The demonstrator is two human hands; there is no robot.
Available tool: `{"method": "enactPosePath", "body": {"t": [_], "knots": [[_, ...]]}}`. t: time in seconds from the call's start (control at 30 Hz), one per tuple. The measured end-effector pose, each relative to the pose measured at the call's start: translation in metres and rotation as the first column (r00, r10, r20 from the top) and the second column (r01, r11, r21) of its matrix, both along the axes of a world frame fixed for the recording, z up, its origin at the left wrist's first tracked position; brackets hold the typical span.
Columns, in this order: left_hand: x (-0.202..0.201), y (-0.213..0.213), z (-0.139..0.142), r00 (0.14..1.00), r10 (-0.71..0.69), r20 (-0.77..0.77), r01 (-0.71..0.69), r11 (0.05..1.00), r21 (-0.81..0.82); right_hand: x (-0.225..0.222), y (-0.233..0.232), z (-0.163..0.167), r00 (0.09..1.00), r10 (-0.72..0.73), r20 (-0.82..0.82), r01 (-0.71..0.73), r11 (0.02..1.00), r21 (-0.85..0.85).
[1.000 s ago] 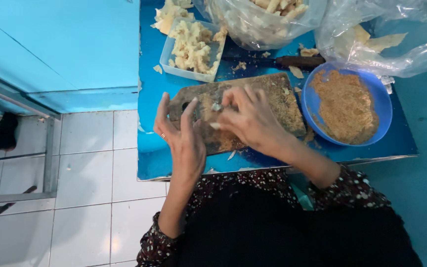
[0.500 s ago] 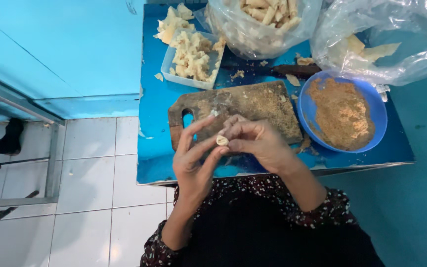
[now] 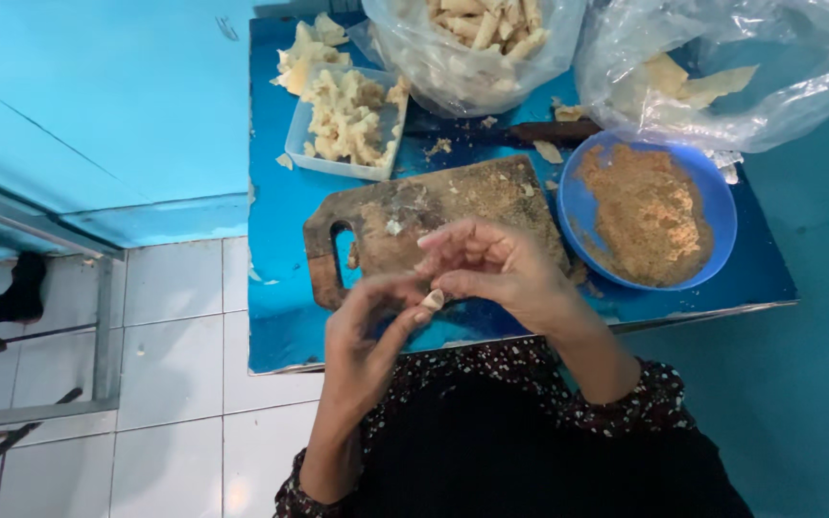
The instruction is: The person folds flat pieces of dough on a cutting board and rolls them by hand into small cylinders, then places each finished roll into a plastic bag holding completed rolls. They repeat this folding and rolling cycle throughout the episode.
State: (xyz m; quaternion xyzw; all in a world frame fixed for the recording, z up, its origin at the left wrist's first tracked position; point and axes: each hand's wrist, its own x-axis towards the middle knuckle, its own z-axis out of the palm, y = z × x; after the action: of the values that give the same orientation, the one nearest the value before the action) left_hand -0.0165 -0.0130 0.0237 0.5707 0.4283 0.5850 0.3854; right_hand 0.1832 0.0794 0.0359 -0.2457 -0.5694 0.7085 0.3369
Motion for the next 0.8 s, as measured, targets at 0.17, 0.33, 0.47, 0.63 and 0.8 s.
{"method": "enactPosePath", "body": {"t": [0.17,0.33,0.47,0.63,0.8], "knots": [[-0.006,-0.001,-0.011,0.993,-0.045,0.110,0.052,0.997,-0.065,0.003,0.004,-0.006,1.000,0.006,-0.017,-0.009,0.988,-0.155],[-0.010,0.000,-0.011,0.997,-0.065,0.039,0.067,0.997,-0.049,0.004,0.006,-0.014,0.997,0.082,-0.015,-0.083,0.977,-0.194],[-0.010,-0.001,-0.005,0.997,-0.033,-0.071,0.031,0.999,-0.028,0.005,0.007,-0.012,0.994,0.112,-0.003,-0.111,0.982,-0.152],[-0.006,-0.003,0.001,0.972,0.051,-0.230,-0.035,0.997,0.075,-0.004,-0.011,-0.003,0.989,-0.001,0.149,-0.015,0.994,0.106],[-0.003,0.002,-0.005,0.955,0.125,-0.270,-0.124,0.992,0.018,-0.016,-0.025,0.005,0.890,-0.278,0.361,0.069,0.866,0.496]]}}
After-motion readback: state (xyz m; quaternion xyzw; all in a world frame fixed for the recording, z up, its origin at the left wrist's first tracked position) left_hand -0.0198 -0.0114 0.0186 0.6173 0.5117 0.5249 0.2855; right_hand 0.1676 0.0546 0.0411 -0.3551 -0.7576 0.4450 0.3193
